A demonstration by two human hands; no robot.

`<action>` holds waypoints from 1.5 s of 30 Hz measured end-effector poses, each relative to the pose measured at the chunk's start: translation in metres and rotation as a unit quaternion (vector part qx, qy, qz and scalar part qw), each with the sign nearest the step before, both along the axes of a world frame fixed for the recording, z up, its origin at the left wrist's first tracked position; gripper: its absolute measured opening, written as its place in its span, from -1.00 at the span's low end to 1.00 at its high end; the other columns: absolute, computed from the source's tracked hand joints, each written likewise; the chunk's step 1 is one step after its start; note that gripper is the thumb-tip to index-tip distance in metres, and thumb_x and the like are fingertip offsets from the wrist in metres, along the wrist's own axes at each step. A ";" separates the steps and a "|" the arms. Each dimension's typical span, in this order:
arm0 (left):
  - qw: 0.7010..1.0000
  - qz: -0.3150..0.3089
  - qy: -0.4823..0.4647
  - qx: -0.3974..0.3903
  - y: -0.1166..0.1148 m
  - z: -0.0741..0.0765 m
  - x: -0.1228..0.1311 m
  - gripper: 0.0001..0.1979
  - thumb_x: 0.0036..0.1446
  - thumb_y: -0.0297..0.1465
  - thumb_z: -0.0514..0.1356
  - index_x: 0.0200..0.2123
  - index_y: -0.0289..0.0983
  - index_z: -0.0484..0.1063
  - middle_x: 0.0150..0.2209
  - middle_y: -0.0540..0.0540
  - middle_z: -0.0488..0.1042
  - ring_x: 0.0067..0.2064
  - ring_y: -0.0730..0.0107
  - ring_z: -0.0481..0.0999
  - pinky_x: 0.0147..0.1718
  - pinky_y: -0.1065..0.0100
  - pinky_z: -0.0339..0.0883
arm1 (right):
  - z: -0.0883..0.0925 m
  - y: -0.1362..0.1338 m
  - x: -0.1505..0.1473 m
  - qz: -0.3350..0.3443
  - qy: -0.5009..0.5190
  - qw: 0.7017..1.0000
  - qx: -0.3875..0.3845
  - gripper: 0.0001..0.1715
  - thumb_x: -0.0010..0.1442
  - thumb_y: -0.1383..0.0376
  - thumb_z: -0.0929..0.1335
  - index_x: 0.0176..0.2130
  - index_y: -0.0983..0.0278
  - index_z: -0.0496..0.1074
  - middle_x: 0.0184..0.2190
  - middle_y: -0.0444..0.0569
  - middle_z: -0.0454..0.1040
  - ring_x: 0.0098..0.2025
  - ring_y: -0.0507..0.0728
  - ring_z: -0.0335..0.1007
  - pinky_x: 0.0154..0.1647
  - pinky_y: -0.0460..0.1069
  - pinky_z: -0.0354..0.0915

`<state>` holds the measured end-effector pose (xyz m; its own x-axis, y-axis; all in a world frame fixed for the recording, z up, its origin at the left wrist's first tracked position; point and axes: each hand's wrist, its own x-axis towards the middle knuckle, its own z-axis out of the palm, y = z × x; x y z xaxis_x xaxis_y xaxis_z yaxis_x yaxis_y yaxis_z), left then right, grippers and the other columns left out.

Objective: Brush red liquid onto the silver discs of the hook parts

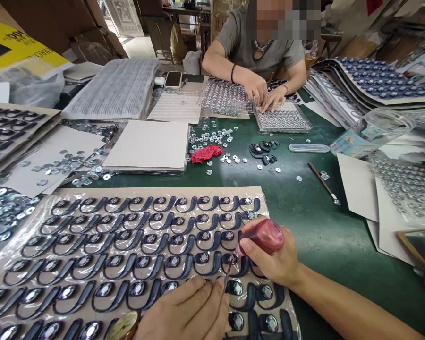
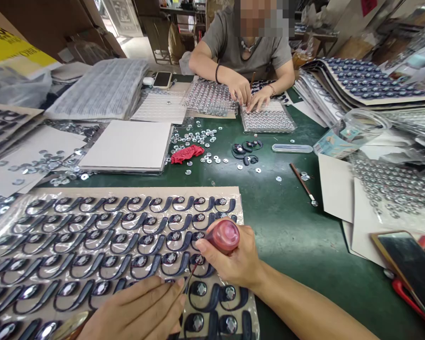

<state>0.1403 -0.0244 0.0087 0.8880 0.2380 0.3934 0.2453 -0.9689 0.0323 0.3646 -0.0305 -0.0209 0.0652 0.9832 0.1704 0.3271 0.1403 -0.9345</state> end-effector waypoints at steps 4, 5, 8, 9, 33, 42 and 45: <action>1.000 -0.017 0.011 -0.004 0.004 0.004 -0.001 -0.68 0.27 -0.60 -0.09 -0.18 -0.32 0.45 -0.19 -0.06 0.55 -0.15 0.42 0.55 -0.10 0.38 0.44 | -0.001 -0.001 0.002 0.003 0.001 1.000 -0.013 -0.88 0.11 0.29 0.37 -0.29 0.25 0.36 -0.59 -0.10 0.48 -0.55 0.10 0.45 -0.50 -0.03 0.41; 1.000 -0.022 0.015 -0.007 0.005 0.005 0.000 -0.67 0.27 -0.60 -0.10 -0.18 -0.33 0.45 -0.19 -0.06 0.55 -0.14 0.41 0.55 -0.11 0.37 0.45 | -0.001 -0.001 0.002 0.003 0.003 1.000 -0.015 -0.89 0.11 0.30 0.37 -0.29 0.25 0.36 -0.59 -0.10 0.48 -0.55 0.10 0.45 -0.50 -0.03 0.41; 0.999 -0.026 0.018 -0.015 0.006 0.008 0.000 -0.66 0.26 -0.61 -0.11 -0.18 -0.33 0.46 -0.18 -0.07 0.55 -0.12 0.39 0.54 -0.11 0.36 0.46 | -0.002 -0.002 0.002 -0.002 0.015 1.000 -0.011 -0.88 0.11 0.31 0.37 -0.29 0.25 0.36 -0.59 -0.10 0.47 -0.55 0.09 0.44 -0.51 -0.03 0.40; 0.999 -0.025 0.017 -0.017 0.006 0.008 0.000 -0.66 0.26 -0.61 -0.11 -0.18 -0.33 0.46 -0.19 -0.08 0.55 -0.12 0.39 0.54 -0.11 0.36 0.45 | -0.002 -0.002 0.002 -0.007 0.021 1.000 -0.007 -0.88 0.10 0.31 0.37 -0.29 0.25 0.36 -0.59 -0.10 0.47 -0.56 0.09 0.44 -0.52 -0.03 0.40; 0.991 -0.023 -0.110 -0.067 0.017 0.000 0.005 -0.67 0.28 -0.57 -0.08 -0.26 -0.37 0.49 -0.26 -0.10 0.57 -0.18 0.42 0.56 -0.14 0.41 0.44 | -0.002 -0.003 0.003 -0.001 0.042 0.999 0.001 -0.92 0.12 0.30 0.36 -0.32 0.27 0.38 -0.66 -0.15 0.43 -0.64 0.04 0.38 -0.63 -0.09 0.31; 0.955 -0.007 -0.139 -0.262 0.033 0.015 0.005 -0.79 0.13 -0.62 0.09 -0.19 -0.37 0.43 -0.25 -0.11 0.56 -0.21 0.44 0.55 -0.12 0.37 0.43 | 0.008 0.002 -0.001 0.007 -0.003 0.999 0.046 -0.90 0.07 0.31 0.39 -0.36 0.29 0.38 -0.66 -0.15 0.44 -0.67 0.01 0.34 -0.66 -0.10 0.28; 0.936 0.016 -0.136 -0.325 0.034 0.013 0.000 -0.73 0.10 -0.63 0.12 -0.12 -0.35 0.41 -0.19 -0.12 0.54 -0.18 0.42 0.54 -0.08 0.33 0.40 | 0.010 0.003 -0.003 -0.001 -0.020 0.996 0.091 -0.86 0.02 0.29 0.42 -0.37 0.28 0.40 -0.63 -0.15 0.46 -0.65 0.00 0.37 -0.64 -0.11 0.31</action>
